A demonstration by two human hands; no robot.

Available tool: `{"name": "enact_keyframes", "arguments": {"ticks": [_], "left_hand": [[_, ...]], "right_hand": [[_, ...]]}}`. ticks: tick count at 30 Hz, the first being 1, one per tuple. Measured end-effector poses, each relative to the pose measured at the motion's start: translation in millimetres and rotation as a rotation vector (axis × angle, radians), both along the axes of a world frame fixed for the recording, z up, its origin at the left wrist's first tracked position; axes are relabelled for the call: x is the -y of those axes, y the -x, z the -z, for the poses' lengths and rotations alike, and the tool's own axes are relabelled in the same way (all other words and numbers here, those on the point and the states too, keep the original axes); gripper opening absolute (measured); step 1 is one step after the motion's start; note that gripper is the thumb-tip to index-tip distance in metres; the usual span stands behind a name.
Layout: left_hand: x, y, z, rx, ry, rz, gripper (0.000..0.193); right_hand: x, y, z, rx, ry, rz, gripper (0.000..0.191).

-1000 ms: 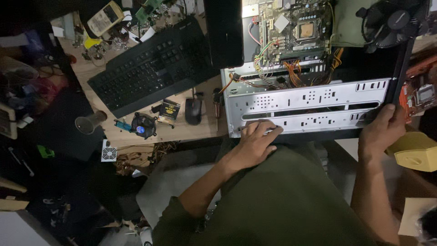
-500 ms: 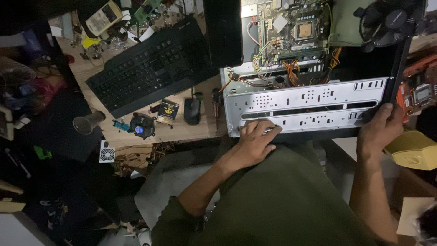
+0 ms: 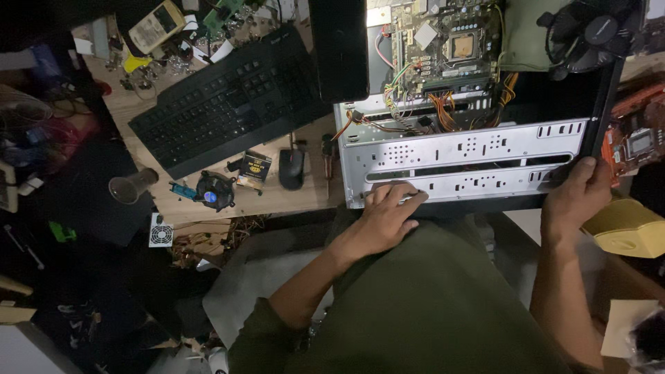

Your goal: The person works on an open desktop computer case on a workbench, routing and connecting cables to the motherboard, handling a CPU cooler fan and a CPU, and repositioning the case. They then type on a keyboard while a monitor displays a boot screen, and resume handling components inside the case.

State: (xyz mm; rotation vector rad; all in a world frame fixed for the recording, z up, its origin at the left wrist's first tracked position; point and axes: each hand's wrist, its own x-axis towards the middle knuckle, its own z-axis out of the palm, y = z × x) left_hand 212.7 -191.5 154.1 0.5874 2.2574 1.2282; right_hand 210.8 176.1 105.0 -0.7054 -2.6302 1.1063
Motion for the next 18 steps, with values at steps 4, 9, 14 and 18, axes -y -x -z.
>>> {"name": "enact_keyframes", "arguments": {"ticks": [4, 9, 14, 18], "left_hand": [[-0.5, -0.7, 0.4, -0.026, 0.0, -0.021, 0.057], [1.3, -3.3, 4.0, -0.032, 0.005, -0.004, 0.054], [1.3, -6.5, 10.1, -0.063, -0.02, -0.023, 0.051], [3.1, -4.9, 9.6, -0.032, 0.016, -0.051, 0.046]], "right_hand": [[-0.5, 0.8, -1.4, 0.034, -0.032, 0.009, 0.034], [0.6, 0.5, -2.6, 0.053, -0.04, 0.026, 0.031], [-0.1, 2.5, -6.1, 0.074, -0.02, 0.0, 0.035], [-4.4, 8.3, -22.7, -0.002, -0.204, -0.213, 0.032]]}}
